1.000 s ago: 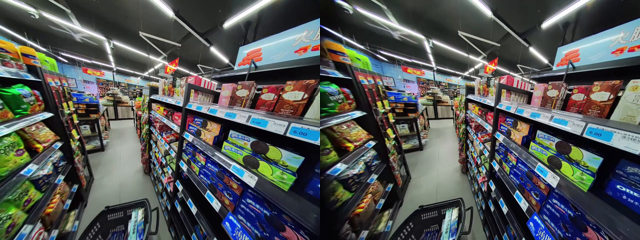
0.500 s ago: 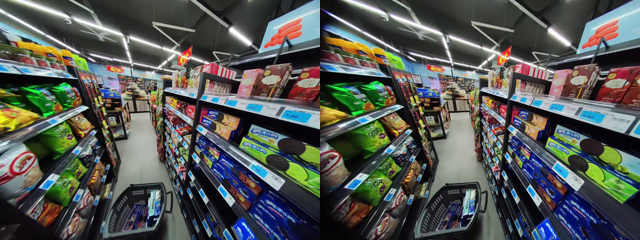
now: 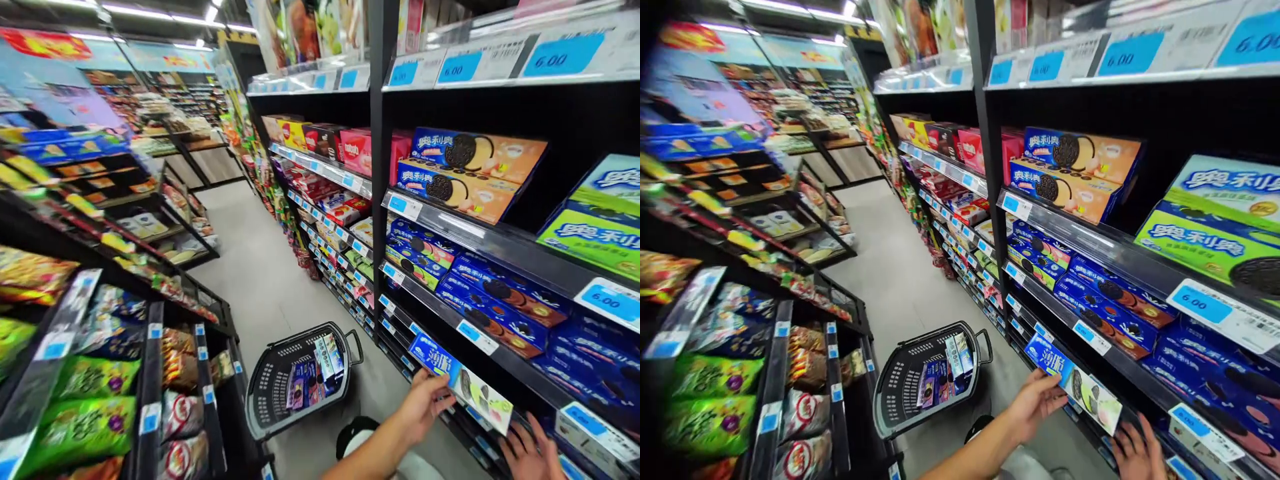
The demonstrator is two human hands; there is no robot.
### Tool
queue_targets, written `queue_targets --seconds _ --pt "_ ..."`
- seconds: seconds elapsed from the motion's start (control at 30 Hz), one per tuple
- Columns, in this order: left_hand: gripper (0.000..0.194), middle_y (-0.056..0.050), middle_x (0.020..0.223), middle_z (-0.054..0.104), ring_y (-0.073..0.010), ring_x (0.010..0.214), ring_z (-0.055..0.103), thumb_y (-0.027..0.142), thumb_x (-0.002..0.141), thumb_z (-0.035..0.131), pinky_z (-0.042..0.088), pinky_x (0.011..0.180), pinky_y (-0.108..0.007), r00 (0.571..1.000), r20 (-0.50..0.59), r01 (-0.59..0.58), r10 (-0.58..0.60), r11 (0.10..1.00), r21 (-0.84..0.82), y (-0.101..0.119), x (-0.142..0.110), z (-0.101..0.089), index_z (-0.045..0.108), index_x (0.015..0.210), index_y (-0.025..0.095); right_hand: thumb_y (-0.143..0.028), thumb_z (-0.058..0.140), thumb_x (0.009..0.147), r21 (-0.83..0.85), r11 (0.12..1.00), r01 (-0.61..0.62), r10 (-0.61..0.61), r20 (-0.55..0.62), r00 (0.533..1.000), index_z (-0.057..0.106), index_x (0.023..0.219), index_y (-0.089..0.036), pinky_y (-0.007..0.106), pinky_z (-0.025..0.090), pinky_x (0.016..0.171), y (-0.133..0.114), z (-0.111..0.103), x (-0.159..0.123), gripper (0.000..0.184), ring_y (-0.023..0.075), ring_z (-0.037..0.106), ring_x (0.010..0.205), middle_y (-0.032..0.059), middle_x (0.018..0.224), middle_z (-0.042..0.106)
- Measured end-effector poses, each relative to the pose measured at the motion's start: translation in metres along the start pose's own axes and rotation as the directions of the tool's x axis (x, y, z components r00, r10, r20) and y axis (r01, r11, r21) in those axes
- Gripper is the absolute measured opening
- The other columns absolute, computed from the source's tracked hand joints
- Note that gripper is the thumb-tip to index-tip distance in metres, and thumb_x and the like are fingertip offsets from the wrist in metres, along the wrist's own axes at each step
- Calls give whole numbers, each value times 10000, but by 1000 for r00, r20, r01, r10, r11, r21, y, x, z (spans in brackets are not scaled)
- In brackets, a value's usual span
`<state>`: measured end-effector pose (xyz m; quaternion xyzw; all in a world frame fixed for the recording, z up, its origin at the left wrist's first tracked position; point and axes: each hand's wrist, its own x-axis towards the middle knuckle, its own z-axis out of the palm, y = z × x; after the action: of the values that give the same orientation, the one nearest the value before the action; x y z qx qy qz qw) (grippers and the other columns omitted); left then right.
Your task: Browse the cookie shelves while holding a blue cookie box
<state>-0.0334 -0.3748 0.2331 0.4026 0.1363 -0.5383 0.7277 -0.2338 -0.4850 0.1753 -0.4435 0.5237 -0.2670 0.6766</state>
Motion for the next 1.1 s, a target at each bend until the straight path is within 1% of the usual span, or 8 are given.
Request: queue_targets --seconds 0.1,0.23,0.33,0.47,0.63,0.93,1.03,1.1 --pt "520 -71 1030 727 -157 825 659 323 585 932 536 804 -302 1000 -14 8 -8 999 37 40 0 -25 657 997 167 -729 724 726 140 988 -69 65 34 997 618 1344 -430 499 603 862 4 66 -10 695 370 615 1237 65 1286 684" --pt "477 -59 1010 719 -143 809 644 336 592 933 532 805 -297 999 -13 47 -46 997 68 95 0 -52 641 932 172 -623 882 605 12 999 -47 47 -4 999 725 1208 -322 389 601 765 -7 138 -25 691 346 661 1123 64 1217 725" --pt "483 -52 1044 711 -143 833 638 353 598 937 534 826 -306 999 4 44 -45 995 91 131 1 -67 642 939 178 -603 891 616 -13 999 -43 43 11 999 735 1177 -272 349 584 691 -12 177 -37 670 307 685 984 75 1144 741" --pt "482 -43 1044 699 -146 872 629 377 631 924 522 824 -295 997 25 69 -73 987 144 162 0 -82 655 982 185 -593 870 672 9 1000 7 -7 -22 1000 716 1156 -260 306 543 623 -8 213 -56 607 259 666 889 70 1091 736" --pt "457 -37 1045 690 -138 880 622 380 658 916 517 834 -286 988 66 125 -140 975 183 172 -6 -86 646 976 195 -634 888 600 47 999 12 -6 -140 990 720 1072 -238 315 519 621 -8 229 -82 639 255 656 831 82 1014 741" --pt "427 -36 1073 687 -138 912 628 361 706 895 520 896 -307 954 164 199 -252 937 287 162 -15 -85 646 1014 198 -638 894 583 152 985 76 -32 -271 962 691 1037 -227 319 526 695 -16 221 -115 644 254 669 887 76 1019 738" --pt "471 -43 1092 691 -149 935 636 397 671 912 517 885 -303 954 150 201 -259 926 319 164 -16 -90 649 1006 196 -607 903 588 114 991 63 -38 -208 977 681 1021 -211 338 538 772 -11 217 -121 627 251 672 900 69 975 731" --pt "489 -42 1059 696 -146 908 637 426 650 920 513 855 -286 957 141 189 -255 912 365 164 -17 -94 654 986 189 -564 893 635 44 999 9 -7 -33 999 681 1095 -195 345 537 814 -9 212 -125 627 253 672 939 77 1033 729"
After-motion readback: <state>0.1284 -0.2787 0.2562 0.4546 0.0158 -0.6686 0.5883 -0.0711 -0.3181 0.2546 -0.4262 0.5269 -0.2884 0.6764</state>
